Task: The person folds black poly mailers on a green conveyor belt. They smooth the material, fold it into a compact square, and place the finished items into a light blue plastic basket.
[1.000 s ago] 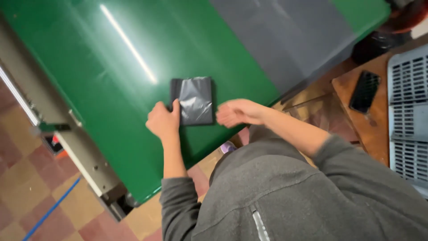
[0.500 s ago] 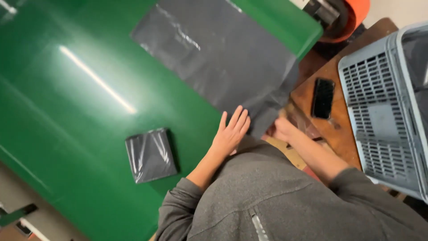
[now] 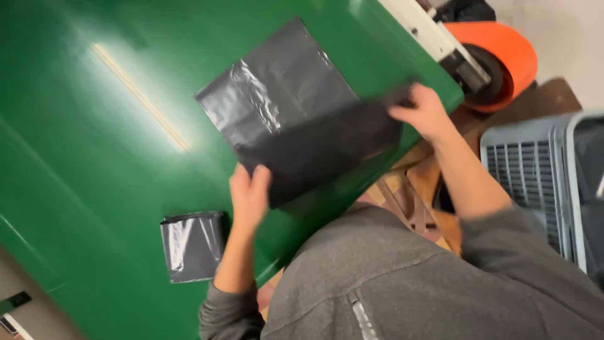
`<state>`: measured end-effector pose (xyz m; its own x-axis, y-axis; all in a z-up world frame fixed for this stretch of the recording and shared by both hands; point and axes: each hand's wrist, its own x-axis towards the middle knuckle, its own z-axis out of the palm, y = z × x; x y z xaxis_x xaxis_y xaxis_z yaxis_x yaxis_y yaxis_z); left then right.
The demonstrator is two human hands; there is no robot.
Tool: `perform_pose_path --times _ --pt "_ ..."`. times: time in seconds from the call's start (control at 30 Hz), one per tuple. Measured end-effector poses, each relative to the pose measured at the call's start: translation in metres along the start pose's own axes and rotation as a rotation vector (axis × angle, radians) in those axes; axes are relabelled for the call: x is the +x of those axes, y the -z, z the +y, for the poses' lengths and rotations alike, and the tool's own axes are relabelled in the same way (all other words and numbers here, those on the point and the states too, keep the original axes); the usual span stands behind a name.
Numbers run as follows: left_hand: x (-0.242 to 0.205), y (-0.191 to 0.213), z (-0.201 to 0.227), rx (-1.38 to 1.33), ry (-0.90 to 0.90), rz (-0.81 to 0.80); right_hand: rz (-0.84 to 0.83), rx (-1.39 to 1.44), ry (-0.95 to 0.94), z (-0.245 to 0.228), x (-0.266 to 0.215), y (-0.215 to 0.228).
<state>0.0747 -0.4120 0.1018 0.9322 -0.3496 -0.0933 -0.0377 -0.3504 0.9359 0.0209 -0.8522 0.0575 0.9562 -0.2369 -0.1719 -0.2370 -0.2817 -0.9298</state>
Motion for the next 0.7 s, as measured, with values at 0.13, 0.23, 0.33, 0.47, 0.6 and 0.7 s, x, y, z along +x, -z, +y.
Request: perform_pose_path --times 0.13,0.23,0.33,0.47,0.6,0.7 --pt "0.098 0.023 -0.016 -0.103 -0.140 0.353 -0.150 0.245 0.202 -0.057 0.136 -0.061" --pt "0.140 0.030 -0.066 0.024 -0.013 0.434 -0.131 0.030 0.195 -0.039 0.207 -0.100" --pt "0.157 0.033 -0.104 0.146 0.137 0.467 -0.025 -0.312 0.304 -0.050 0.241 -0.125" --pt "0.156 0.029 -0.110 0.369 0.133 0.550 0.004 -0.718 0.711 -0.070 0.268 -0.142" --pt "0.134 0.009 -0.025 0.778 -0.011 0.635 -0.240 -0.859 0.516 -0.071 0.290 -0.162" --pt "0.113 -0.024 -0.012 0.846 -0.121 0.297 -0.286 -0.977 0.459 -0.073 0.274 -0.169"
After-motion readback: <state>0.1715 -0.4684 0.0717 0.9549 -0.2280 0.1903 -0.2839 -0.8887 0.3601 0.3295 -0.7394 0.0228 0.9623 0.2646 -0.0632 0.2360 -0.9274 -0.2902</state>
